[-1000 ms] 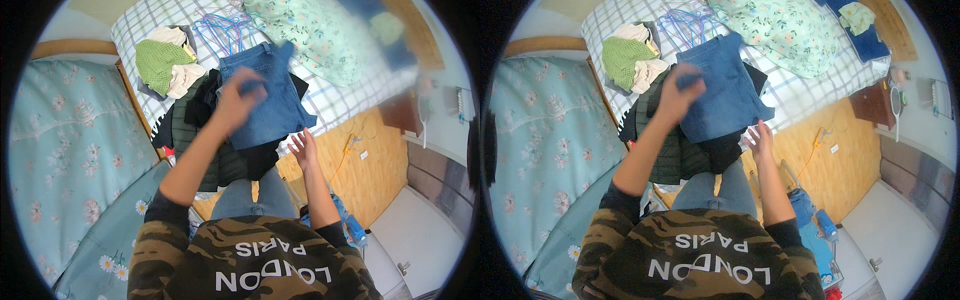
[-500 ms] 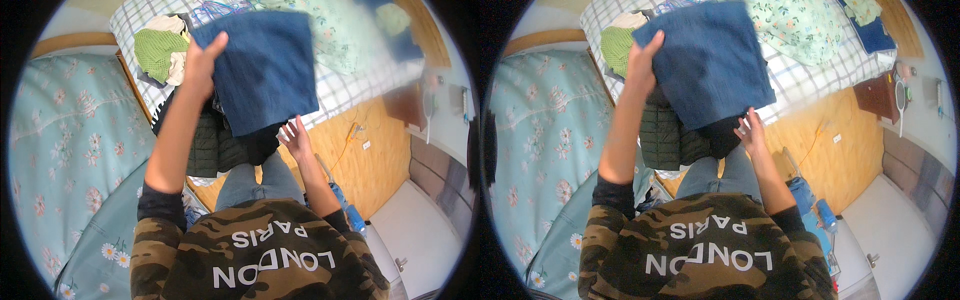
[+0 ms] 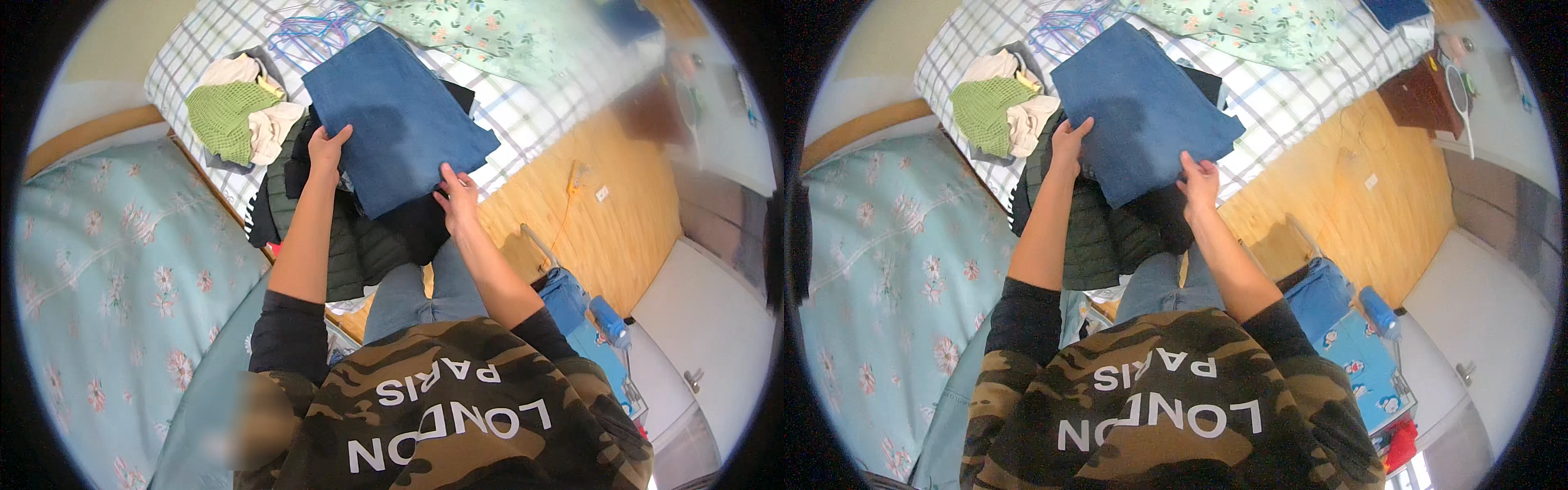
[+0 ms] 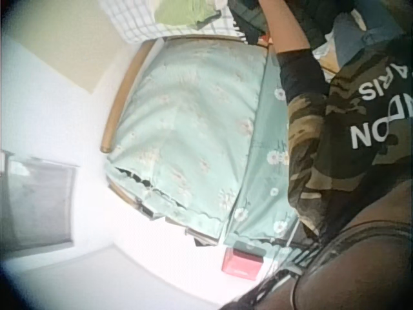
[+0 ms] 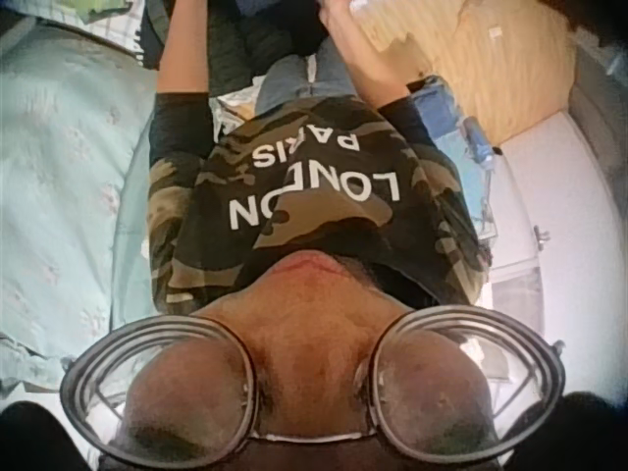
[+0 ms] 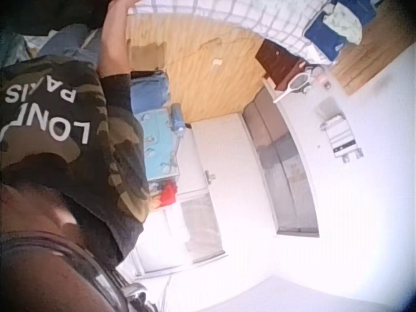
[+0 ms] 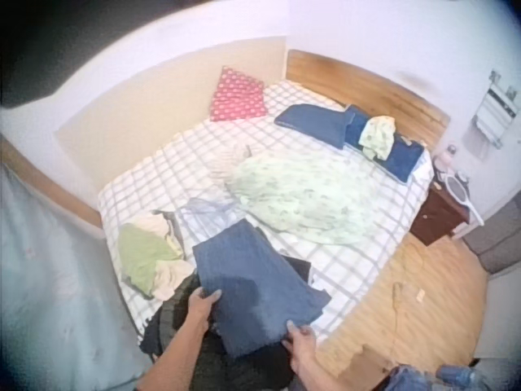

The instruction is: The person folds various garments, including jeans, shirts, and a vest, on a bed. They pick up each item, smooth it out, fold it into a compact shape, and place it in a growing stack.

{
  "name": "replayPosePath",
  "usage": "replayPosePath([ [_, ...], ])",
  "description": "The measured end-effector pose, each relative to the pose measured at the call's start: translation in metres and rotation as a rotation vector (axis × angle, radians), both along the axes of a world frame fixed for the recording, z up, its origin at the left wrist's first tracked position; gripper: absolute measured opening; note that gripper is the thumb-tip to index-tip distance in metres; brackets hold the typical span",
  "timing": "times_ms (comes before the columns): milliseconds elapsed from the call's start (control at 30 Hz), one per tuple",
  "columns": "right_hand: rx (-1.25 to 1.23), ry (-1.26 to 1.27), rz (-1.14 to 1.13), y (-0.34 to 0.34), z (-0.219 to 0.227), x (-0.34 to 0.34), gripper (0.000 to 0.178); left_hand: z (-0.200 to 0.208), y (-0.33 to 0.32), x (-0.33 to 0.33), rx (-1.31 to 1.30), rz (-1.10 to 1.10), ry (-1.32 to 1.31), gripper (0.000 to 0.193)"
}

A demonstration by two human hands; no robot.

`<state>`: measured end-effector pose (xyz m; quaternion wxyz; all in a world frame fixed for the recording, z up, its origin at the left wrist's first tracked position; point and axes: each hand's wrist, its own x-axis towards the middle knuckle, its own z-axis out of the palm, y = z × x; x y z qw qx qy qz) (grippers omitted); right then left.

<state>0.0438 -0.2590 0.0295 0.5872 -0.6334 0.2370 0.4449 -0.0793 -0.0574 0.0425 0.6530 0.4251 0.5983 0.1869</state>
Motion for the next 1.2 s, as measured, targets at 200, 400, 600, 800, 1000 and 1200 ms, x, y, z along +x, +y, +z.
replayPosePath([
  [200,0.33,0.388,-0.157,0.038,0.007,0.011,0.044,0.004,-0.011,0.001,-0.034,-0.063,0.017,0.032],
  [400,0.638,0.046,-0.002,0.058,0.116,0.047,0.031,0.024,-0.007,-0.016,-0.113,0.113,-0.083,0.033],
  [600,0.019,-0.65,-0.15,-0.05,0.262,0.161,0.035,0.019,-0.057,-0.006,0.829,-0.486,0.347,0.047],
  [800,0.314,-0.435,-0.078,-0.031,0.226,0.254,0.032,0.004,-0.119,0.03,1.029,-1.022,0.637,0.084],
  [1000,0.47,-0.322,-0.027,-0.038,0.151,0.331,0.03,-0.009,-0.127,0.048,0.975,-1.126,0.841,0.097],
  [1200,0.191,-0.254,-0.108,-0.114,-0.025,0.333,0.047,-0.011,-0.122,0.04,1.032,-1.141,0.798,0.099],
])
